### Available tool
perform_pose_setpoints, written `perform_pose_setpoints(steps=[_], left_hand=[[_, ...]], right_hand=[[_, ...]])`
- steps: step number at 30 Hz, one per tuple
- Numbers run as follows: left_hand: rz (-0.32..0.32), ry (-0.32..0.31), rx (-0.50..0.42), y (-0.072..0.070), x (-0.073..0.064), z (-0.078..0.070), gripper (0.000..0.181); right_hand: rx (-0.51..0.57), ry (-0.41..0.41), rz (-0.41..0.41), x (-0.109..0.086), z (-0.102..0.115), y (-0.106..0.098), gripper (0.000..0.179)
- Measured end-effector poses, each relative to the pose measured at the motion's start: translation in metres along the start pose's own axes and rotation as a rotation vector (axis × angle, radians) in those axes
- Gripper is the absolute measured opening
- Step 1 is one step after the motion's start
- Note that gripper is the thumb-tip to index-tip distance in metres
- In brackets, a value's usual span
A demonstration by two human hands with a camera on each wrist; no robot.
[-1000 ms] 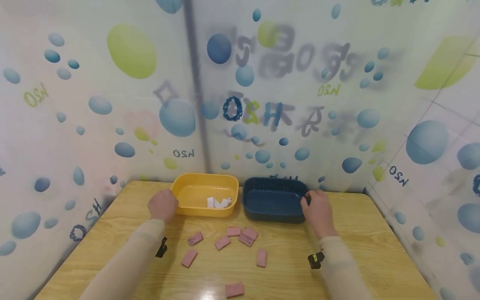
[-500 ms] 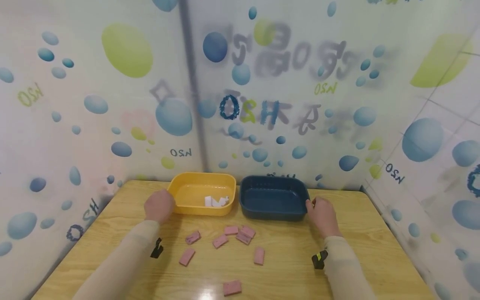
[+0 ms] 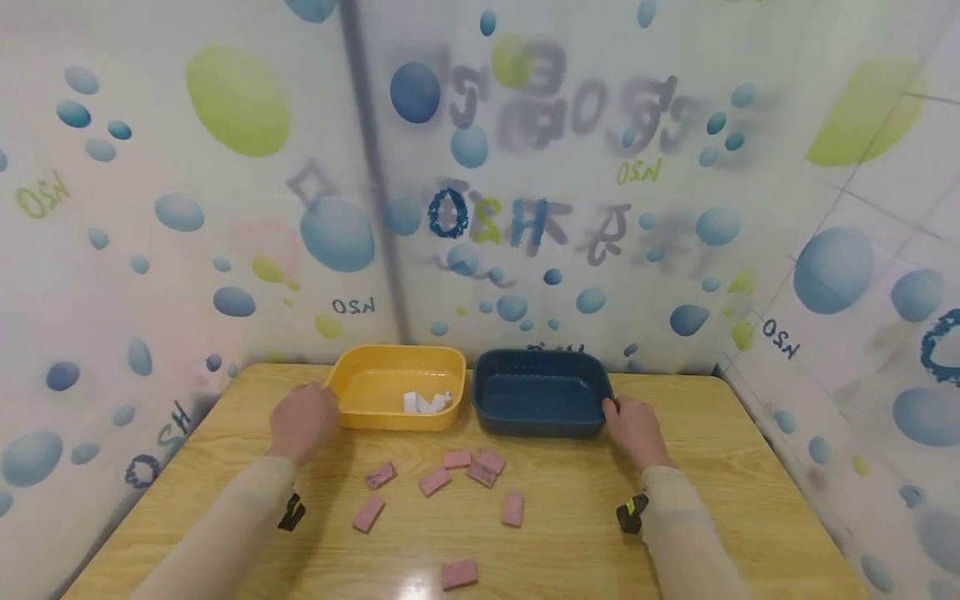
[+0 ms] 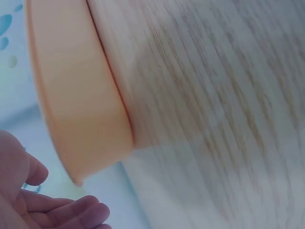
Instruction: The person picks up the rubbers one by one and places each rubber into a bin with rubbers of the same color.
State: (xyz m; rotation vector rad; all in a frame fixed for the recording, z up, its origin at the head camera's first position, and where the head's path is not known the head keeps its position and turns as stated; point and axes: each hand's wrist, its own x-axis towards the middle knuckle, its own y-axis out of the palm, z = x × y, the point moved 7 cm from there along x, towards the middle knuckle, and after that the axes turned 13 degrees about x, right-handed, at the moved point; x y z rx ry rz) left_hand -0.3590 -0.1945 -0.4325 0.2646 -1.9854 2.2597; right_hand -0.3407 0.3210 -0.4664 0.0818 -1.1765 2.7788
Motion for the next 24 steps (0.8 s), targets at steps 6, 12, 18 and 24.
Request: perform_pose_setpoints(steps=[6,12,18,24], left_hand=[[-0.102,0.021,-0.001,-0.018,-0.017,-0.003,0.027],[-0.236,-0.002,-0.147,-0.035,-0.041,-0.009,0.033],[-0.305,0.119,-0.159,-0.045,-0.07,-0.027,0.029],[-0.281,0.158,-0.198,-0.042,-0.086,-0.034,0.03]], right_hand=[[0.009,-0.03,-0.009,0.0,0.001,0.0,0.038],[0.015,-0.031,-0.02,-0.002,0.001,0.0,0.041],[0.004,-0.042,-0.034,-0.003,0.002,0.001,0.046],[-0.02,-0.022,-0.125,-0.004,-0.002,0.003,0.046]])
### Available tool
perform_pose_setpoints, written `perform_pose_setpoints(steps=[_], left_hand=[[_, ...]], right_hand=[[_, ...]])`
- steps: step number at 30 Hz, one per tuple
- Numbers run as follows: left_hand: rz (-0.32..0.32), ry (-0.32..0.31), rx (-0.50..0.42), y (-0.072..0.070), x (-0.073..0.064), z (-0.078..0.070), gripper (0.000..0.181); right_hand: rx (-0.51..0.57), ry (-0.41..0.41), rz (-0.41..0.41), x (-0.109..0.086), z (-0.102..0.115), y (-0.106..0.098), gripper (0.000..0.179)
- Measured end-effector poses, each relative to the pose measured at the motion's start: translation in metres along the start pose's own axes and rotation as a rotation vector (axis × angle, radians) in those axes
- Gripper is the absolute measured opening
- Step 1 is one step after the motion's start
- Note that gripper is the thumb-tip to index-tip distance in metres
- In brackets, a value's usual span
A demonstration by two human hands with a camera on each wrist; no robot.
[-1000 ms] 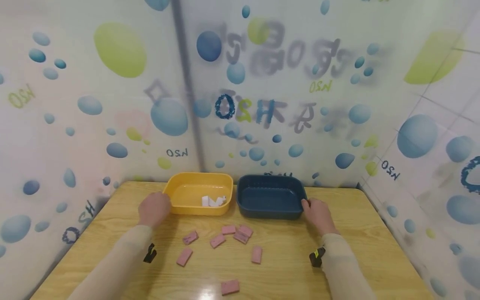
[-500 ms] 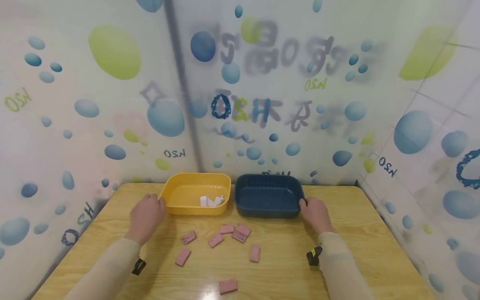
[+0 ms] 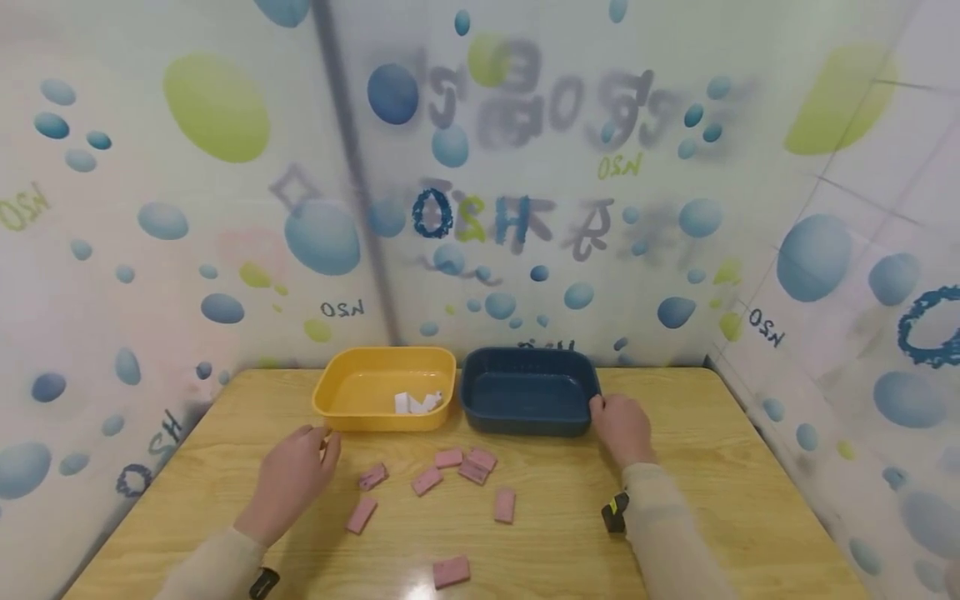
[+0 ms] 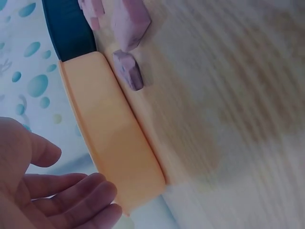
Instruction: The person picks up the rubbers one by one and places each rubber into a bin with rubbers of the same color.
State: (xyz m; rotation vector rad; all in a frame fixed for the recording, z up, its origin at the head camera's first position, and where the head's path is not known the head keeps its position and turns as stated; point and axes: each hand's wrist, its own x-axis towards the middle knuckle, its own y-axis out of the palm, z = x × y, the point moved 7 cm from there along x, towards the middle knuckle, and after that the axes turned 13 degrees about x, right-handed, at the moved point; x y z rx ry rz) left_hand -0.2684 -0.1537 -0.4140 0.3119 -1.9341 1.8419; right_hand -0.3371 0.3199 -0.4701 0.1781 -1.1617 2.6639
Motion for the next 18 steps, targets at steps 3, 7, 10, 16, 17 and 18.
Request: perform_pose_setpoints(steps=[3,7,10,16,17,18], left_hand=[[0.047,-0.018,-0.008,0.004,-0.005,0.002,0.024],[0.108,-0.039,-0.031,0.01,-0.013,0.006,0.018],[0.146,-0.03,-0.065,0.015,-0.018,0.006,0.015],[0.237,0.011,-0.116,0.025,-0.029,0.0,0.013],[0.243,0.019,-0.122,0.026,-0.03,-0.002,0.013],[0.246,0.026,-0.129,0.027,-0.031,-0.003,0.013]], right_hand=[[-0.029,0.018,-0.038,0.0,0.001,0.0,0.045],[-0.075,0.059,-0.059,-0.002,0.005,0.0,0.045],[-0.101,0.095,-0.064,-0.003,0.007,-0.001,0.046],[-0.127,0.126,-0.063,-0.005,0.013,-0.003,0.048],[-0.131,0.129,-0.066,-0.005,0.013,-0.003,0.048],[-0.134,0.133,-0.07,-0.005,0.013,-0.004,0.048]])
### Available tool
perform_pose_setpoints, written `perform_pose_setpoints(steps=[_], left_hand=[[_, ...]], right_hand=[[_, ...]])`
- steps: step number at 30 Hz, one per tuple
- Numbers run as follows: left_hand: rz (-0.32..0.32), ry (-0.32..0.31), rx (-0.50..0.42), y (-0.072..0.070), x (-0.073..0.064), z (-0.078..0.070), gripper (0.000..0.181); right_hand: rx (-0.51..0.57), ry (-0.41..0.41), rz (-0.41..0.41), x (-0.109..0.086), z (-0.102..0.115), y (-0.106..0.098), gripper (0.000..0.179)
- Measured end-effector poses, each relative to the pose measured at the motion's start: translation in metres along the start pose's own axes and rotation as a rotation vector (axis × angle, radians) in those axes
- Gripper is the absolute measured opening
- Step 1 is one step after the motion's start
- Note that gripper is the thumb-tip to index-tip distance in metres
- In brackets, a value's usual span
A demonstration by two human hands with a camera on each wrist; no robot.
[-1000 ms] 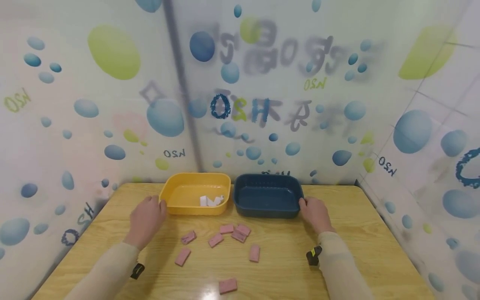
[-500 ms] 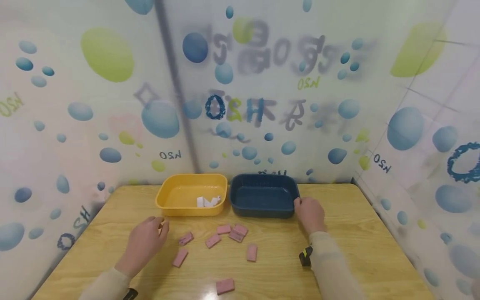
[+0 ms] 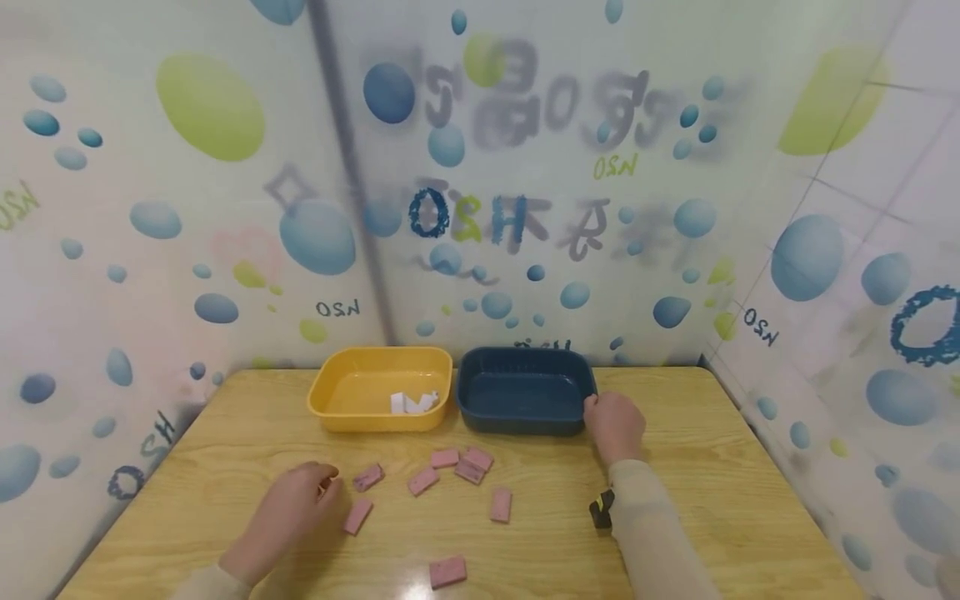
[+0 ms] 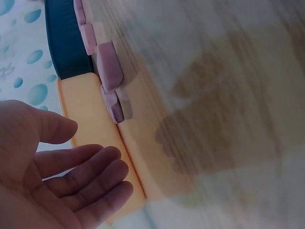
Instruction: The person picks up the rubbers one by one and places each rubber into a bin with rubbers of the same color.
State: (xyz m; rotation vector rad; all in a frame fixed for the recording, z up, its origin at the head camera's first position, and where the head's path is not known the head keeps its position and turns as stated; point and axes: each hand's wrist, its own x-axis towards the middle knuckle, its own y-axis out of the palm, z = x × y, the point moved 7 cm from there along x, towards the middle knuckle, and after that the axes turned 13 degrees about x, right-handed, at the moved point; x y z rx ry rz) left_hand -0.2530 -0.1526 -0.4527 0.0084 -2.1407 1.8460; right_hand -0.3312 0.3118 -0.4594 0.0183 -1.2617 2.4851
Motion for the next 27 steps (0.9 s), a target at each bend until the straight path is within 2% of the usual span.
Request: perform_pose_setpoints(steps=[7,16,27], left_hand=[[-0.038,0.037,-0.018,0.003,-0.003,-0.011,0.008],[-0.057,0.062,-0.009,0.012,0.0,-0.016,0.008],[-0.018,0.07,0.013,0.014,0.006,-0.017,0.013]], right_hand=[[-0.019,0.024,-0.014,0.0,-0.001,-0.002,0.047],[-0.014,0.033,-0.011,-0.001,-0.002,0.0,0.046],[-0.024,0.001,-0.035,-0.002,0.003,-0.001,0.047]])
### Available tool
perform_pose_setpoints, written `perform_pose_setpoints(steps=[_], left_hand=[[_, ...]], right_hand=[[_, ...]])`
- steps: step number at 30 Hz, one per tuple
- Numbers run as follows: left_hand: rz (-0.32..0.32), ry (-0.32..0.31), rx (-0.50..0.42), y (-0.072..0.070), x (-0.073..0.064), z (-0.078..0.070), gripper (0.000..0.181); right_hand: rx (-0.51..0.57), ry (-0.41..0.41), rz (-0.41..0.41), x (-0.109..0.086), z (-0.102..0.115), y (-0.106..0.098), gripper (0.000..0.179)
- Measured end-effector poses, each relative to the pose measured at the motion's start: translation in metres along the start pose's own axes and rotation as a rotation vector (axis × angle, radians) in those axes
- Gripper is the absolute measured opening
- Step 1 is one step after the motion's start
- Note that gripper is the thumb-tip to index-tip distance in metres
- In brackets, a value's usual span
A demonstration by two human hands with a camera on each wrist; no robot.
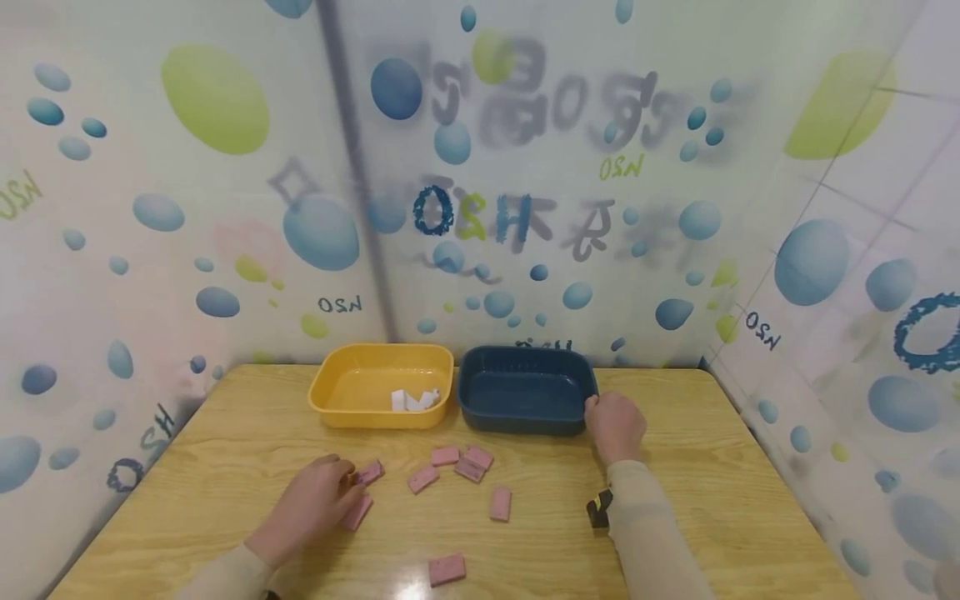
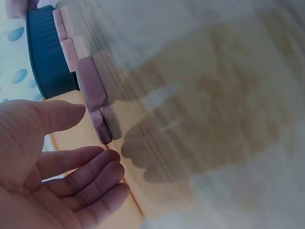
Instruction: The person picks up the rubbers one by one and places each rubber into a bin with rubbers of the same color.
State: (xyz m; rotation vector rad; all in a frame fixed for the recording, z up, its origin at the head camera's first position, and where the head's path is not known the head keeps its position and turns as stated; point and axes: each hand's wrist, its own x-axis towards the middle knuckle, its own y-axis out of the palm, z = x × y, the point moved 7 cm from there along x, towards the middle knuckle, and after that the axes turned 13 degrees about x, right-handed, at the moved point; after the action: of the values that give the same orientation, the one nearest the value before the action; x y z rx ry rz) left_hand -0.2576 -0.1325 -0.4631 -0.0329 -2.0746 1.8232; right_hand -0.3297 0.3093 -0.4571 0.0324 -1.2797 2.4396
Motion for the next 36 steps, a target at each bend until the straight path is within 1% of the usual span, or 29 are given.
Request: perform_pose_setpoints(steps=[5,10,15,19,23,27,31,36], left_hand=[[0.002,0.016,-0.01,0.0,0.003,-0.001,0.013],[0.017,0.017,-0.013,0.001,0.008,-0.003,0.02],[0.065,0.007,-0.022,0.004,0.012,-0.003,0.031],[0.116,-0.004,-0.027,0.009,0.015,0.0,0.029],[0.144,-0.012,-0.028,0.01,0.018,0.0,0.03],[0.15,-0.017,-0.016,0.01,0.02,-0.002,0.034],[0.157,-0.022,-0.003,0.011,0.021,-0.003,0.033],[0.152,-0.013,0.015,0.01,0.022,-0.004,0.033]], right_hand=[[0.004,0.001,-0.002,0.001,-0.001,0.001,0.047],[0.003,0.0,-0.01,0.003,-0.002,0.001,0.047],[0.0,-0.007,-0.02,0.003,-0.002,0.001,0.047],[-0.004,0.002,-0.018,0.003,-0.003,0.002,0.047],[-0.012,0.019,-0.005,0.004,-0.003,0.002,0.047],[-0.013,0.015,-0.002,0.004,-0.002,0.002,0.046],[-0.011,0.004,-0.004,0.004,-0.001,0.0,0.047],[-0.016,0.011,-0.002,0.003,-0.001,0.0,0.047]])
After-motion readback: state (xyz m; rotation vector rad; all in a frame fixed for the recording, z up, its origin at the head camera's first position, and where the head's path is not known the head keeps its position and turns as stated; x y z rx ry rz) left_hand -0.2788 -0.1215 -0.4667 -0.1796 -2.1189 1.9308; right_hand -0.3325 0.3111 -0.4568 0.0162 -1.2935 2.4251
